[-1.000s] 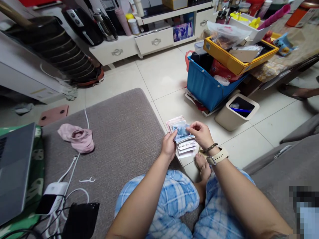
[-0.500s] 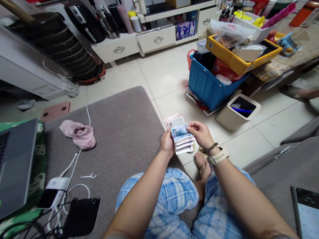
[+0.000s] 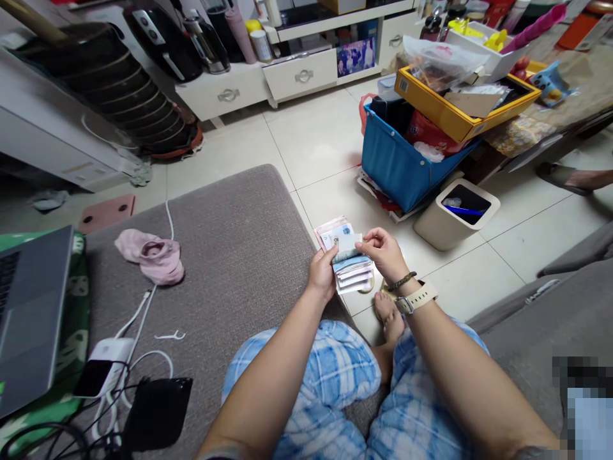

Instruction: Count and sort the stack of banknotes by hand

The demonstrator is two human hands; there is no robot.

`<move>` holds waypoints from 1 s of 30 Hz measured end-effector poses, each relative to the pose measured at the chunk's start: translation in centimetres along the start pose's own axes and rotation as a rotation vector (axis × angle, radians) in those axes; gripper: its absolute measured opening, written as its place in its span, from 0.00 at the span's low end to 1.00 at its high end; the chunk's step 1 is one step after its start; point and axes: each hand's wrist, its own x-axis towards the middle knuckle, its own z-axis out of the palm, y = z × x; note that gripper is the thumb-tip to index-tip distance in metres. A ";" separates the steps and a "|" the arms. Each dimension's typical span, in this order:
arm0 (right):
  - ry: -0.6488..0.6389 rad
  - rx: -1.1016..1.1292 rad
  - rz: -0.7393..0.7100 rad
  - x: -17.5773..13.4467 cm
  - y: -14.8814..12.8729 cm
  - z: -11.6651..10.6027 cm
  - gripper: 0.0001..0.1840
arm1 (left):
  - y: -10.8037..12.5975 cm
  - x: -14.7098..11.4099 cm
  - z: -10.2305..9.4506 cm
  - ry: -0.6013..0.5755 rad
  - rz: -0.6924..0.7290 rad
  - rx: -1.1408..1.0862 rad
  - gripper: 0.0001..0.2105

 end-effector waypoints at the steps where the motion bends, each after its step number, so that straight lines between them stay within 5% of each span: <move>1: 0.019 -0.003 -0.007 0.0 0.0 0.0 0.26 | 0.0 -0.1 0.0 -0.007 -0.002 0.006 0.18; 11: -0.002 -0.067 -0.005 0.3 0.6 0.0 0.17 | 0.0 -0.3 0.1 -0.003 0.003 0.015 0.17; 30: -0.068 -0.025 -0.024 -0.6 0.4 0.8 0.19 | -0.1 0.4 -0.6 0.111 -0.015 -0.055 0.09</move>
